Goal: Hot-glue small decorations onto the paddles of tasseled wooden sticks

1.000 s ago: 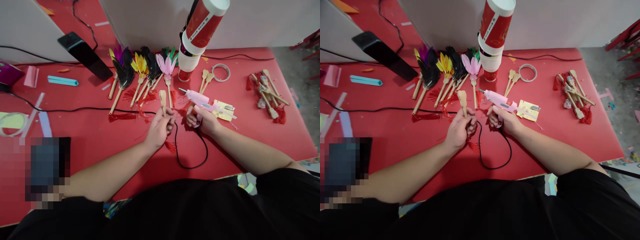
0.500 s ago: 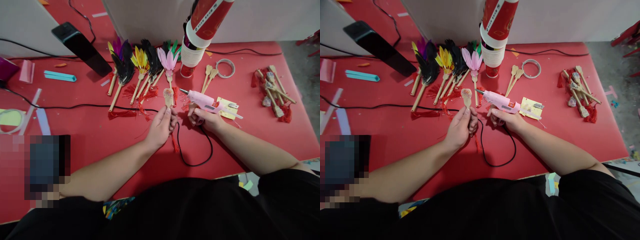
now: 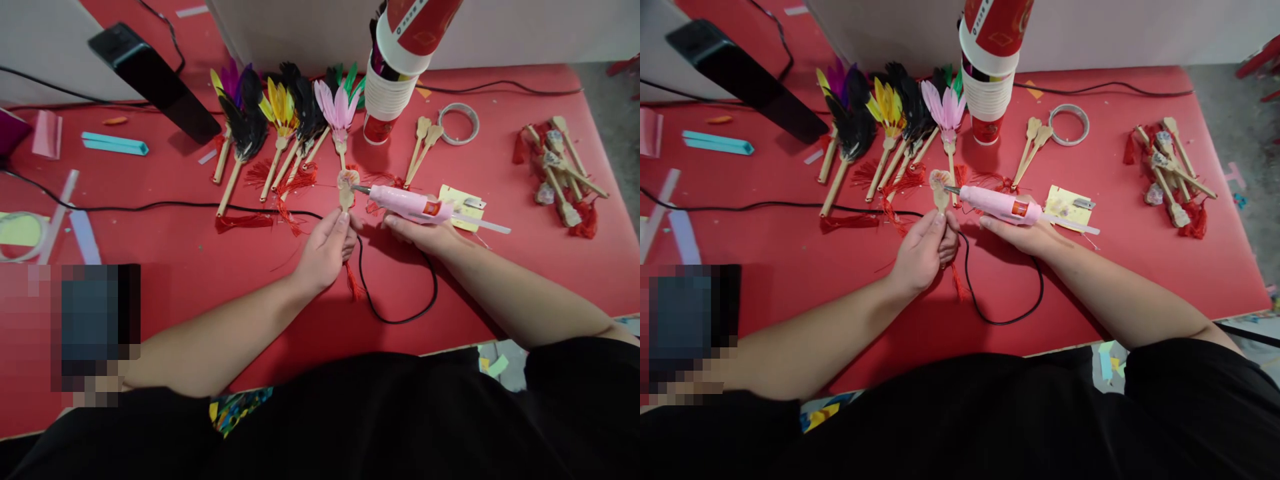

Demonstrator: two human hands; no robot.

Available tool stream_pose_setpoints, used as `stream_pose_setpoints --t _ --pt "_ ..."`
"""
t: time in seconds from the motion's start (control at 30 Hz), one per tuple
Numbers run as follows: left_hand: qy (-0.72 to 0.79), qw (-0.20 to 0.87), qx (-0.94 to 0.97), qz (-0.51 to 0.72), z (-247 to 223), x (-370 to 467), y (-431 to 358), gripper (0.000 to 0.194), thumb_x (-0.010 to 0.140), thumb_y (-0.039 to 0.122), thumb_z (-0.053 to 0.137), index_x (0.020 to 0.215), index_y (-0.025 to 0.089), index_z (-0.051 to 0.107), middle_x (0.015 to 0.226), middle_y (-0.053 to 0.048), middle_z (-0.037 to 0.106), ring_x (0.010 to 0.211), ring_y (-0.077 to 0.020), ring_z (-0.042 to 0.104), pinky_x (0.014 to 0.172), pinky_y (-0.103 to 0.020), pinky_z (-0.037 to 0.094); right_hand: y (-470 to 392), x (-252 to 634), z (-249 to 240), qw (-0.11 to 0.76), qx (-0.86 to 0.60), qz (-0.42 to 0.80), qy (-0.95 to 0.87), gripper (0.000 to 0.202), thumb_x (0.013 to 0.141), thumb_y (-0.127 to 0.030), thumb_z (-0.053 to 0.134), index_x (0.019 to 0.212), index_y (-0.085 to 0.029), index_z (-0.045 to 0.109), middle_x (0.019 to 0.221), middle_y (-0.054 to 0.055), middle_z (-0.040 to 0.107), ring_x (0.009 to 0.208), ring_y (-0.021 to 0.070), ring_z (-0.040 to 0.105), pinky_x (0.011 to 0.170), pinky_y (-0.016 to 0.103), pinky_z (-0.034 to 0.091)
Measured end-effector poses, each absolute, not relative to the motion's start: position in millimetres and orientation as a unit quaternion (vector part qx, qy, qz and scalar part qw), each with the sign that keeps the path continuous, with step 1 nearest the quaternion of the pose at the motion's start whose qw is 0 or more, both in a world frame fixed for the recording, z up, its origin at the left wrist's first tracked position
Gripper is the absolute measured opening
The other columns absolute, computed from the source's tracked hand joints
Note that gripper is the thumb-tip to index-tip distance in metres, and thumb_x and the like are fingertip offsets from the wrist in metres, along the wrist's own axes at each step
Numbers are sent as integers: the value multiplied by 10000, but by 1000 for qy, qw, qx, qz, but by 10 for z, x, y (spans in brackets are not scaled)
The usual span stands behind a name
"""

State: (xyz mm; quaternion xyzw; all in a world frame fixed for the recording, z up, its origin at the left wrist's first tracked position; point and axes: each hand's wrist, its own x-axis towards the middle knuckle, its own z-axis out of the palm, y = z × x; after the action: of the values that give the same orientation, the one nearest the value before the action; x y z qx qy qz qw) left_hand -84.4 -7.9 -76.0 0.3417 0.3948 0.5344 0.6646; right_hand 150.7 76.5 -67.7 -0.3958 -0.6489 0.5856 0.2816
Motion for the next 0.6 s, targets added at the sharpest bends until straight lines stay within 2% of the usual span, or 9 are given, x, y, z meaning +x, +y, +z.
stream_pose_setpoints --t 0.07,0.17,0.23,0.43,0.6 --pt "385 683 338 521 -757 -858 -78 608 1087 797 817 967 249 585 641 143 307 506 -74 175 467 -205 183 771 1485 -624 265 -393 569 -672 424 995 -651 982 946 -256 832 724 8 661 741 236 661 705 380 608" --pt "374 700 331 510 -754 -882 -74 597 1089 787 814 964 251 581 651 139 299 509 -75 163 463 -196 166 776 1461 -584 258 -399 541 -694 459 997 -633 993 853 -252 780 722 6 657 679 201 587 651 361 538" --pt "374 703 324 511 -754 -894 -72 577 1100 765 809 965 251 585 654 135 300 509 -77 164 461 -194 166 777 1455 -585 259 -404 524 -704 447 998 -625 995 859 -251 795 731 12 683 659 196 575 616 355 503" --pt "381 706 307 513 -759 -908 -61 557 1125 721 796 937 254 557 663 132 297 510 -75 158 455 -178 170 781 1440 -633 291 -410 495 -709 305 991 -554 981 989 -268 873 828 47 778 790 267 731 738 376 644" --pt "382 698 309 520 -750 -897 -60 591 1104 757 804 925 256 548 644 136 288 506 -71 146 449 -178 163 785 1430 -646 277 -424 479 -717 303 998 -520 953 932 -257 818 810 39 758 777 242 721 742 356 638"
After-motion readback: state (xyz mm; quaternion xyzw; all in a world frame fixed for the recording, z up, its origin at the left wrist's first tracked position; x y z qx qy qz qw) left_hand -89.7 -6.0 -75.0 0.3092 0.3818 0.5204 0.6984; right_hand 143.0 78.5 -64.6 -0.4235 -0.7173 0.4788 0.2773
